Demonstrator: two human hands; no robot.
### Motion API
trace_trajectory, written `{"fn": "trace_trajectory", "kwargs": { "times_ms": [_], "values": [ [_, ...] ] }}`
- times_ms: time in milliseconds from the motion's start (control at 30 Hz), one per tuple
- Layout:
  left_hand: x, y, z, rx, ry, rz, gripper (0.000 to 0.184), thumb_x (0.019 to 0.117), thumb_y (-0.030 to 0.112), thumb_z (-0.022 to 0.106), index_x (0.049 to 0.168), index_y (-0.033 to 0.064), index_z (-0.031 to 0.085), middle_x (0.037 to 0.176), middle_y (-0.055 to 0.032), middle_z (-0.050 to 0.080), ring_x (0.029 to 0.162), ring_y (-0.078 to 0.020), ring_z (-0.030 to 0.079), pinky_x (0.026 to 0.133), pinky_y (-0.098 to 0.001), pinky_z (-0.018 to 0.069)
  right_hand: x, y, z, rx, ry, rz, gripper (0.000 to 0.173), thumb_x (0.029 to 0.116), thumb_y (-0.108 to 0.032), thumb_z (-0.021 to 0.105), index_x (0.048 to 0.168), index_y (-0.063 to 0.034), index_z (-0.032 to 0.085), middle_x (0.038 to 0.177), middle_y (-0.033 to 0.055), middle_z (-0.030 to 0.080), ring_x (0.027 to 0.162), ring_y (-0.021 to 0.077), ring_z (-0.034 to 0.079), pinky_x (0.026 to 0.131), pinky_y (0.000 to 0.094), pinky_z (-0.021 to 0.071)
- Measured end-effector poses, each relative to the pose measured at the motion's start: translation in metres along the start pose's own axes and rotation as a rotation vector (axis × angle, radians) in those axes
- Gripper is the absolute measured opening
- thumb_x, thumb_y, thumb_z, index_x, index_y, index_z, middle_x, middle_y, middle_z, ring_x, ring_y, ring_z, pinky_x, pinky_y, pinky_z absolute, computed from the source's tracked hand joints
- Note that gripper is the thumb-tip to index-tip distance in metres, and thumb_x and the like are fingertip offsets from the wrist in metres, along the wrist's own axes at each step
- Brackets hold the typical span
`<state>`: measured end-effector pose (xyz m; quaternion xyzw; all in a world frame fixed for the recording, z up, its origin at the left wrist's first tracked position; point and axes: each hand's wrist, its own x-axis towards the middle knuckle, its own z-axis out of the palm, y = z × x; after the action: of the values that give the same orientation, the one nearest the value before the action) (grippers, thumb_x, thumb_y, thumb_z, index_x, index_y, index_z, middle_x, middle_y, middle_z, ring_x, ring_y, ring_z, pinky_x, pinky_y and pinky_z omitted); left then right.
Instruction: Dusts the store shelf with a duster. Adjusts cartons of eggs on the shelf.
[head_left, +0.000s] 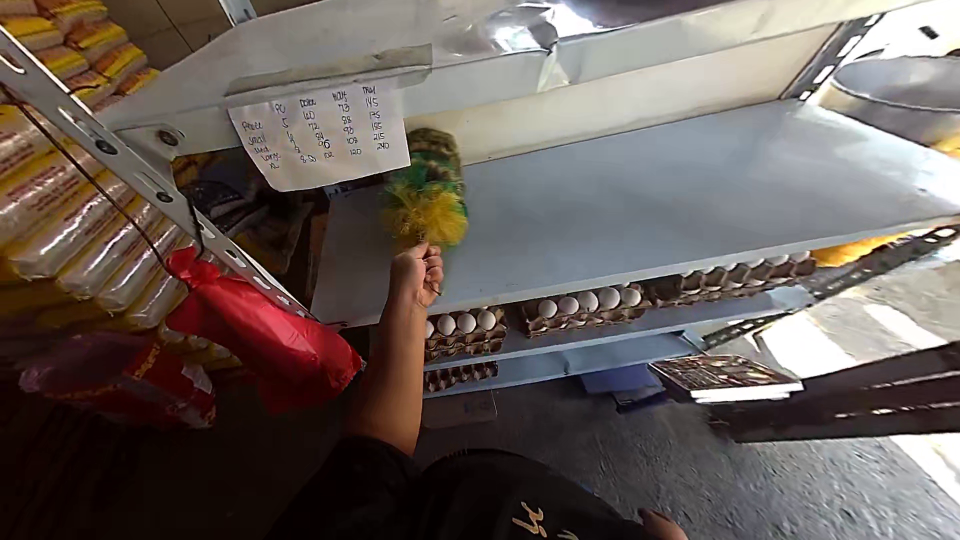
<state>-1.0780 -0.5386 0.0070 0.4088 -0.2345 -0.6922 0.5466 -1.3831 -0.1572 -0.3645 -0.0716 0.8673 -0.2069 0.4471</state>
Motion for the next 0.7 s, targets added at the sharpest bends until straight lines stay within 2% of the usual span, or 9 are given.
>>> {"fn": "trace_trajectory", "kwargs": {
  "times_ms": [100, 233, 333, 433, 500, 533, 600, 667, 700],
  "values": [
    [-0.004, 0.005, -0.027, -0.035, 0.261, 0.262, 0.012, 0.1108, 0.013, 0.034, 0.107, 0.0113, 0.046, 0.074, 0.0023, 0.049, 0.043, -0.0003, 0.035, 0.038, -0.0123, 0.0324, 0.028, -0.041, -0.025, 0.064, 0.054, -0.030, 0.040, 0.1087, -0.020, 0.049, 0.139, 0.0048, 0.057, 0.137, 0.0325, 0.057, 0.131, 0.0431, 0.054, 0.110, 0.0597, 0.0389],
    [-0.010, -0.005, -0.016, -0.034, 0.422, 0.384, 0.010, 0.1108, 0.012, 0.033, 0.113, 0.0138, 0.042, 0.076, 0.0022, 0.045, 0.043, -0.0007, 0.032, 0.038, -0.0129, 0.0308, 0.051, -0.105, -0.067, 0.005, 0.193, -0.396, 0.033, 0.1042, -0.011, 0.055, 0.132, 0.0038, 0.063, 0.135, 0.0307, 0.060, 0.129, 0.0449, 0.056, 0.110, 0.0625, 0.0408],
    [-0.025, -0.060, 0.039, 0.168, 0.302, 0.216, 0.025, 0.1074, 0.008, 0.038, 0.132, 0.0104, 0.043, 0.078, -0.0001, 0.048, 0.045, -0.0021, 0.035, 0.039, -0.0151, 0.0320, 0.061, -0.156, -0.104, -0.104, 0.239, -0.842, 0.029, 0.0989, -0.003, 0.057, 0.125, 0.0068, 0.067, 0.134, 0.0345, 0.058, 0.131, 0.0506, 0.052, 0.111, 0.0639, 0.0387],
    [-0.060, -0.133, 0.105, 0.452, -0.008, -0.041, 0.044, 0.1059, 0.009, 0.045, 0.150, 0.0111, 0.042, 0.076, -0.0001, 0.049, 0.045, -0.0021, 0.032, 0.040, -0.0165, 0.0281, 0.074, -0.194, -0.140, -0.136, 0.180, -1.246, 0.027, 0.0947, 0.000, 0.058, 0.118, 0.0089, 0.069, 0.128, 0.0331, 0.062, 0.127, 0.0518, 0.055, 0.110, 0.0646, 0.0397],
    [-0.090, -0.169, 0.138, 0.745, -0.154, -0.083, 0.043, 0.1099, 0.016, 0.047, 0.153, 0.0120, 0.045, 0.079, -0.0024, 0.051, 0.049, -0.0056, 0.036, 0.043, -0.0194, 0.0312, 0.084, -0.204, -0.159, -0.129, 0.181, -1.475, 0.027, 0.0909, -0.002, 0.057, 0.110, 0.0089, 0.072, 0.120, 0.0316, 0.067, 0.118, 0.0519, 0.061, 0.104, 0.0639, 0.0442],
    [-0.102, -0.177, 0.147, 0.933, -0.186, -0.028, 0.043, 0.1109, 0.019, 0.047, 0.153, 0.0114, 0.047, 0.086, -0.0054, 0.056, 0.057, -0.0094, 0.043, 0.050, -0.0236, 0.0368, 0.091, -0.208, -0.168, -0.119, 0.188, -1.564, 0.027, 0.0902, -0.005, 0.056, 0.106, 0.0082, 0.073, 0.117, 0.0307, 0.068, 0.114, 0.0515, 0.063, 0.102, 0.0630, 0.0457],
    [-0.122, -0.178, 0.141, 1.189, -0.158, 0.092, 0.042, 0.1112, 0.019, 0.046, 0.151, 0.0092, 0.051, 0.126, -0.0160, 0.067, 0.099, -0.0223, 0.066, 0.087, -0.0400, 0.0540, 0.104, -0.205, -0.186, -0.124, 0.164, -1.665, 0.029, 0.0909, -0.008, 0.053, 0.104, 0.0070, 0.074, 0.114, 0.0295, 0.070, 0.111, 0.0503, 0.064, 0.100, 0.0625, 0.0465],
    [-0.135, -0.172, 0.106, 1.214, 0.044, 0.176, 0.041, 0.1108, 0.019, 0.047, 0.150, 0.0066, 0.053, 0.144, -0.0184, 0.060, 0.122, -0.0291, 0.064, 0.105, -0.0485, 0.0500, 0.118, -0.192, -0.203, -0.122, 0.118, -1.704, 0.029, 0.0909, -0.009, 0.053, 0.102, 0.0064, 0.074, 0.113, 0.0289, 0.070, 0.110, 0.0489, 0.065, 0.099, 0.0618, 0.0470],
    [-0.142, -0.165, 0.082, 1.216, 0.213, 0.208, 0.040, 0.1103, 0.019, 0.048, 0.148, 0.0059, 0.055, 0.141, -0.0195, 0.061, 0.122, -0.0312, 0.065, 0.105, -0.0511, 0.0501, 0.125, -0.185, -0.209, -0.114, 0.090, -1.709, 0.028, 0.0906, -0.008, 0.053, 0.101, 0.0062, 0.075, 0.112, 0.0287, 0.070, 0.109, 0.0479, 0.066, 0.099, 0.0602, 0.0479]
  ]
}}
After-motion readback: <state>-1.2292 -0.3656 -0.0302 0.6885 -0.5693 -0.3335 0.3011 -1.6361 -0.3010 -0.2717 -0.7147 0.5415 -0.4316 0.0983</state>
